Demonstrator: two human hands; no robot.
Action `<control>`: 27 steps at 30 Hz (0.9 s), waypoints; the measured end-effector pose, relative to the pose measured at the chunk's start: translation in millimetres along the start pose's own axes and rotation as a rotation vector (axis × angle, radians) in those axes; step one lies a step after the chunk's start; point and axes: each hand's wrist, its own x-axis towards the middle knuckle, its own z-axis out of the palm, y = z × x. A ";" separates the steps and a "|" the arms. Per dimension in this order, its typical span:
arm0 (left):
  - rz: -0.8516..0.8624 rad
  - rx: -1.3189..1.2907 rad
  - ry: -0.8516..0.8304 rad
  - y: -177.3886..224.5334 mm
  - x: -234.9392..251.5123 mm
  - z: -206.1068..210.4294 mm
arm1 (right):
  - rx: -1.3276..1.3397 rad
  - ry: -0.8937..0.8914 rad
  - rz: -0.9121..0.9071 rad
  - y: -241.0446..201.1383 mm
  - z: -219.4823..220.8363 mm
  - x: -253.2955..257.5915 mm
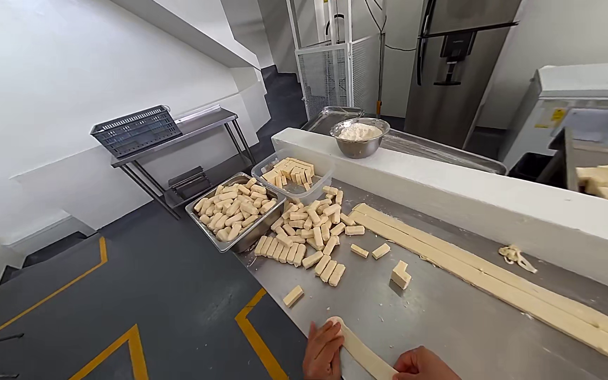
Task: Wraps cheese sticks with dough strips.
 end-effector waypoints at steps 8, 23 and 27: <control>-0.111 -0.148 0.046 -2.4 6.5 -0.5 | -0.302 -0.157 -0.408 -81.2 -4.0 94.5; -0.474 -0.427 -0.033 8.3 17.9 -9.7 | -0.351 -0.174 -0.630 -104.9 10.0 103.1; -0.400 -0.356 -0.064 2.1 20.0 -9.6 | -0.359 -0.077 -0.896 -76.9 19.2 92.9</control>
